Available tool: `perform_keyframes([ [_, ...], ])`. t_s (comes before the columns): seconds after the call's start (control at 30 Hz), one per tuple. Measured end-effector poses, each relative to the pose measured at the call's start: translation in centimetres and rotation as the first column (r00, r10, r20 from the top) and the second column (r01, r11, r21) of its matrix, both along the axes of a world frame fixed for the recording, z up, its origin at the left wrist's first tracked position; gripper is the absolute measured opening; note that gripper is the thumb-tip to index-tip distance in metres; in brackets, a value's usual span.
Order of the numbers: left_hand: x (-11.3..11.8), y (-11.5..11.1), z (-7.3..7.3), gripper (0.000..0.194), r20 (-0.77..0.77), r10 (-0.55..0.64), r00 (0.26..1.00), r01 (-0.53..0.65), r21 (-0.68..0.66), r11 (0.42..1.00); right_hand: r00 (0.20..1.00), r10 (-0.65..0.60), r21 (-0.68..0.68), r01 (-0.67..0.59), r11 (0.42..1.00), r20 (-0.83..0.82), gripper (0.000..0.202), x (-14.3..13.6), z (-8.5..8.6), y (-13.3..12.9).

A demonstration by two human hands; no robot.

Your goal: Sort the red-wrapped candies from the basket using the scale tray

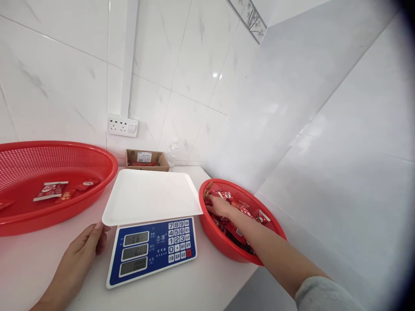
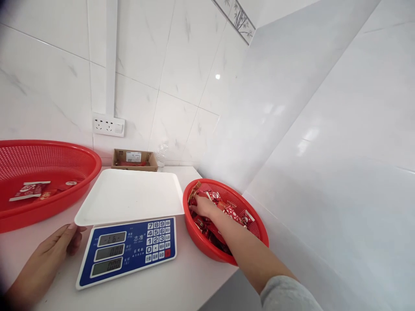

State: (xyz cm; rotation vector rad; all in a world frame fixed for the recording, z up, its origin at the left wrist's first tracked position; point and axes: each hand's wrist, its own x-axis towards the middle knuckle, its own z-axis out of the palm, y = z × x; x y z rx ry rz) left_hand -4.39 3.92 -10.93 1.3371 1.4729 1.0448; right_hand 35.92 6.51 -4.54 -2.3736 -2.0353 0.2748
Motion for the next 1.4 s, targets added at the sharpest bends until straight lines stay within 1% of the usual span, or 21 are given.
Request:
perform_keyframes([
  [0.1, 0.0, 0.0, -0.2, 0.05, 0.013, -0.019, 1.0, 0.018, 0.024, 1.0, 0.999, -0.02, -0.057, 0.019, 0.998, -0.026, 0.028, -0.3, -0.7, 0.6],
  [0.17, 0.1, 0.0, -0.2, 0.049, 0.034, -0.021, 0.999, 0.02, 0.032, 0.999, 0.998, -0.027, -0.08, 0.023, 0.997, -0.048, 0.025, -0.2, -0.9, 0.6],
  [0.3, 0.3, 0.0, -0.1, 0.049, 0.049, -0.023, 0.999, 0.022, 0.031, 0.999, 0.994, -0.031, -0.072, 0.024, 0.997, -0.1, 0.022, -0.2, -0.5, 0.0],
  [0.5, 0.3, -0.1, 0.3, 0.047, 0.046, -0.041, 0.998, 0.04, 0.035, 0.999, 0.966, 0.012, 0.032, -0.004, 0.999, -0.259, 0.019, 0.0, 1.3, -1.0],
  [0.6, 0.3, -0.1, 0.5, 0.048, 0.028, -0.036, 0.999, 0.035, 0.033, 0.999, 0.942, -0.019, 0.109, 0.059, 0.992, -0.335, 0.026, 0.6, 2.2, -1.2],
  [0.7, 0.3, -0.1, 0.4, 0.048, 0.032, -0.022, 0.999, 0.021, 0.035, 0.999, 0.908, -0.04, 0.207, 0.138, 0.969, -0.417, 0.031, 0.6, 3.4, -1.4],
  [0.8, 0.4, 0.0, 0.3, 0.047, 0.043, -0.016, 0.999, 0.014, 0.036, 0.999, 0.846, 0.006, 0.258, 0.156, 0.954, -0.534, 0.035, -0.7, 4.9, -1.4],
  [0.93, 0.6, 0.0, 0.4, 0.049, 0.074, 0.017, 0.997, -0.02, 0.042, 0.999, 0.724, 0.102, 0.241, 0.091, 0.966, -0.683, 0.042, -4.4, 6.8, -0.9],
  [1.0, 0.6, -0.1, 0.6, 0.052, 0.079, 0.021, 0.997, -0.025, 0.047, 0.999, 0.672, 0.149, 0.234, 0.038, 0.971, -0.726, 0.044, -6.3, 7.2, -0.2],
  [1.07, 0.6, -0.2, 0.7, 0.054, 0.072, 0.011, 0.997, -0.016, 0.061, 0.998, 0.639, 0.175, 0.211, -0.02, 0.977, -0.749, 0.051, -7.9, 7.2, 0.5],
  [1.17, 0.6, -0.2, 0.5, 0.054, 0.072, -0.003, 0.997, -0.004, 0.091, 0.996, 0.631, 0.17, 0.144, -0.092, 0.985, -0.757, 0.058, -9.3, 6.6, 1.4],
  [1.27, 0.7, -0.1, 0.4, 0.054, 0.08, -0.012, 0.997, 0.004, 0.098, 0.995, 0.655, 0.146, 0.081, -0.128, 0.988, -0.741, 0.056, -10.0, 5.9, 1.7],
  [1.4, 0.8, -0.2, 0.6, 0.055, 0.089, -0.013, 0.996, 0.005, 0.087, 0.996, 0.651, 0.126, 0.03, -0.156, 0.987, -0.749, 0.057, -10.6, 6.0, 1.2],
])
